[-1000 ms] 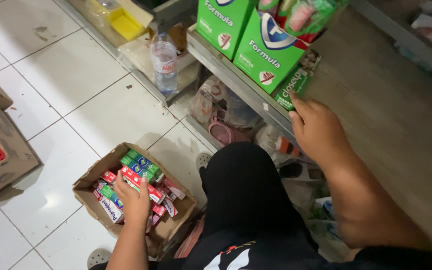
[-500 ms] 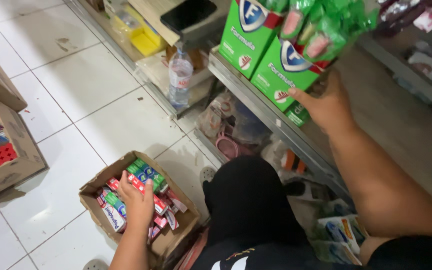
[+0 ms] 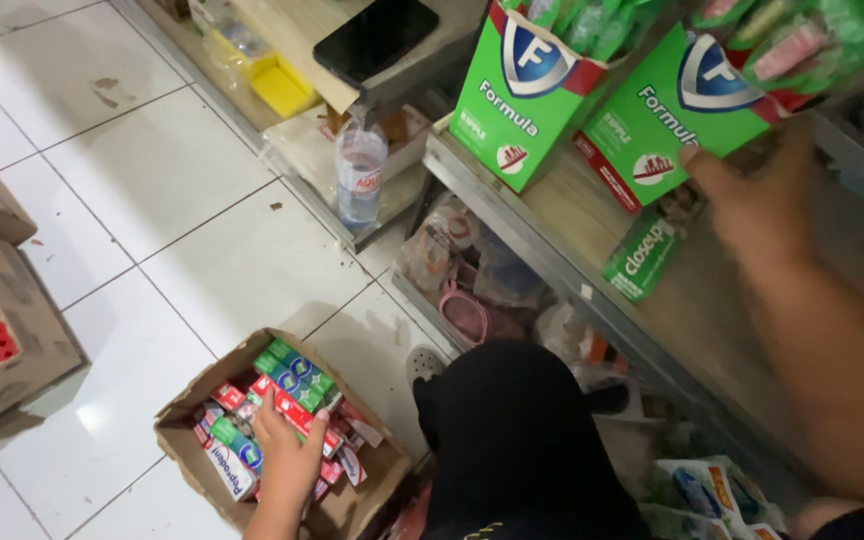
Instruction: The person sits on the floor and unpacks toothbrushes and toothpaste from a cardboard box. They place the items onto a nearby shelf, arranging them in rows. The person handles the items one by one, moving them from the box to the shelf.
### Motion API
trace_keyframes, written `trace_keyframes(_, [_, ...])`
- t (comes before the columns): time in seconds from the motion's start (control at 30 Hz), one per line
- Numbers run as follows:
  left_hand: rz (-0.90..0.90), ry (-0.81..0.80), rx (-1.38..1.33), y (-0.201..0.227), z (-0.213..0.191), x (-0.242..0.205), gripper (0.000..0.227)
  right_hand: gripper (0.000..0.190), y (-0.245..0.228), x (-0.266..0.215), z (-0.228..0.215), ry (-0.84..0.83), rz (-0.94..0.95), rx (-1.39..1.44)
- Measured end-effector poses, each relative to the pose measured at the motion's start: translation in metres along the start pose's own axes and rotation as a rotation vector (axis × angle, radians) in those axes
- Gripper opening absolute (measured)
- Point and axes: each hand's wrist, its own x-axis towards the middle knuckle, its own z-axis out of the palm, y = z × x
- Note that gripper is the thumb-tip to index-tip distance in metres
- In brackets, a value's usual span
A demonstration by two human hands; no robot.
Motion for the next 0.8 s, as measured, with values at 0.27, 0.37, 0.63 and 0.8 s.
trace_keyframes(0.27, [-0.062,-0.007,0.014,-0.036,0.025,0.01,0.096,0.085,-0.002,0.032,0.047,-0.212,-0.098,-0.11])
trace_keyframes(0.37, [-0.228,-0.069,-0.049,-0.045,0.033,0.009,0.097,0.089,0.01,0.042,0.057,-0.389,0.072,0.132])
trace_keyframes(0.63, [-0.263,-0.111,-0.033,-0.05,0.033,0.013,0.098,0.091,0.006,0.049,0.074,-0.397,0.157,0.104])
trace_keyframes(0.8, [-0.239,-0.102,-0.098,-0.042,0.033,0.014,0.1,0.093,-0.006,0.048,0.067,-0.501,0.323,-0.036])
